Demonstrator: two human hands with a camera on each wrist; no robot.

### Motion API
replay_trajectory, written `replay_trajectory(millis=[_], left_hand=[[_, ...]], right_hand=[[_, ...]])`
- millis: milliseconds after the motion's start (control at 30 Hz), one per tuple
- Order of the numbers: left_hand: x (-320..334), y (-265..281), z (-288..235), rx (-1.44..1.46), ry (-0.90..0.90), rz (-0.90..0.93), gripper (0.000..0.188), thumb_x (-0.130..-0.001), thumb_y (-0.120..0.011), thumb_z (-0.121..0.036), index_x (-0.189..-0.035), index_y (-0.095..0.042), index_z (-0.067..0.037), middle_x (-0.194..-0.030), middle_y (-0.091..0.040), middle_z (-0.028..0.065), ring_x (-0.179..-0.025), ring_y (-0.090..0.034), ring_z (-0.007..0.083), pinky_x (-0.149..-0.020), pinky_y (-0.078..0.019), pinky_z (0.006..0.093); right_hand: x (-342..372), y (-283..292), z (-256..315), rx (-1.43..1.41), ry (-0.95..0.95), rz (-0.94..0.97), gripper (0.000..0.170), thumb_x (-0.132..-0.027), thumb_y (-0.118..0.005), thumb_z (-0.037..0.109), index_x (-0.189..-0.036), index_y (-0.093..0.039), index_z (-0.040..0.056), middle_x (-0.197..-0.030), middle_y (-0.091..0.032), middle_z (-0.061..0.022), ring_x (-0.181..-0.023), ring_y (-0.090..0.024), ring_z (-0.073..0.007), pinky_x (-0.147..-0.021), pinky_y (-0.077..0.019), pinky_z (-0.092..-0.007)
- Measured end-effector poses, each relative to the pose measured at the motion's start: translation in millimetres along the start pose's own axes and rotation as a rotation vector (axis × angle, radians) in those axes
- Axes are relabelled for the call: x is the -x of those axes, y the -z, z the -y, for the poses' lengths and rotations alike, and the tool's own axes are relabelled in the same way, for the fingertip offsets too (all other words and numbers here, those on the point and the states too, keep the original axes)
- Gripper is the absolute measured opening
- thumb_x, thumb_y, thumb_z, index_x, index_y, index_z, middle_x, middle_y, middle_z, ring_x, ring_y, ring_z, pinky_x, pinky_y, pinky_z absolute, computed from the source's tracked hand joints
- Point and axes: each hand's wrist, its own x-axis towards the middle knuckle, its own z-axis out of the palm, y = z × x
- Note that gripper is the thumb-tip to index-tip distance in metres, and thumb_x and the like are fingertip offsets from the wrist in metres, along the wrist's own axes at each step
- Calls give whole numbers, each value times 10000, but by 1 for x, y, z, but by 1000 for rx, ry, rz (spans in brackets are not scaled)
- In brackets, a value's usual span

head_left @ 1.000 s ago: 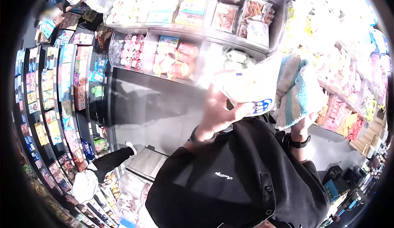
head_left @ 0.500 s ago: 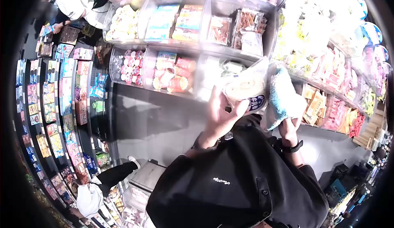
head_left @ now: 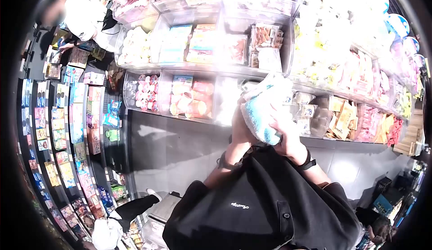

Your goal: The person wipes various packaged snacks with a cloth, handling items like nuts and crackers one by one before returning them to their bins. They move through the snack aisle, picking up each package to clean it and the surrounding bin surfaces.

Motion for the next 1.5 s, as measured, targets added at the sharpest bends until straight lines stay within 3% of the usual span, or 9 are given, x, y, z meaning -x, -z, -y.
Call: replay_trajectory(millis=[167, 333, 433, 633, 733, 900, 1167, 1333, 1500], left_hand=[[8, 0, 13, 335, 64, -58, 529, -778, -683, -30, -1245, -438, 20, -1148, -552, 119, -1050, -552, 200, -886, -465, 336], [5, 8, 9, 177, -99, -163, 600, -674, -753, 47, -1209, -485, 10, -1147, -559, 122, -1040, -578, 219, -886, -473, 329], [6, 13, -1, 235, -238, -208, 573, -686, -713, 78, -1205, -484, -9, -1176, -563, 159, -1096, -564, 274, -917, -471, 371], [7, 31, 1, -81, -469, -228, 504, -660, -674, 82, -1139, -548, -14, -1170, -574, 178, -1090, -560, 347, -916, -474, 414], [0, 38, -6, -211, -616, -261, 406, -673, -694, 37, -1059, -608, -53, -1140, -592, 127, -1063, -568, 341, -864, -503, 407], [-2, 46, -10, -437, -645, -244, 400, -683, -679, 41, -1047, -615, -113, -1121, -597, 74, -1031, -583, 314, -832, -515, 384], [-6, 40, -11, -416, -535, -159, 227, -741, -651, -76, -964, -624, -40, -1124, -598, 112, -1063, -576, 306, -838, -503, 404], [-8, 55, 3, -481, -685, 22, 376, -705, -678, -94, -1066, -608, -11, -1171, -576, 137, -1054, -576, 324, -859, -497, 406], [-1, 61, 10, -513, -686, 98, 355, -690, -717, -119, -1028, -622, -70, -1174, -577, 115, -1087, -558, 298, -849, -502, 398]], right_hand=[[-21, -5, -2, -306, -84, -257, 424, -670, -541, -121, -1063, -486, 27, -1238, -535, -259, -1190, -480, -442, -975, -386, -482], [-9, -6, -16, -296, -323, -411, 361, -827, -459, -95, -1177, -418, -17, -1068, -504, -122, -996, -517, -206, -873, -421, -318], [0, -8, -12, -945, -692, -493, 344, -931, -445, 22, -1268, -385, -20, -1193, -488, -93, -1092, -482, -155, -922, -401, -299], [-3, 4, -13, -1187, -679, -368, 419, -939, -496, 247, -1259, -401, -6, -1073, -571, -147, -890, -611, -220, -678, -535, -345], [-4, 7, -13, -1454, -585, -497, 386, -928, -498, 224, -1250, -436, 20, -1076, -582, -91, -949, -595, -196, -817, -504, -326], [11, 14, -9, -1002, -578, -598, 382, -906, -477, 64, -1271, -407, -22, -1142, -569, -132, -1008, -590, -231, -876, -493, -361], [-27, 35, 20, 187, 95, 109, 314, -633, -571, -28, -937, -519, 34, -1117, -603, -199, -1162, -525, -397, -971, -410, -525], [-33, 40, 11, -76, -28, 107, 503, -562, -541, -68, -1054, -497, 27, -1196, -574, -179, -1173, -509, -409, -965, -423, -500], [-22, 43, -23, -644, -428, 237, 302, -866, -584, 103, -1136, -476, 21, -1212, -562, -166, -1098, -538, -284, -947, -396, -380]])
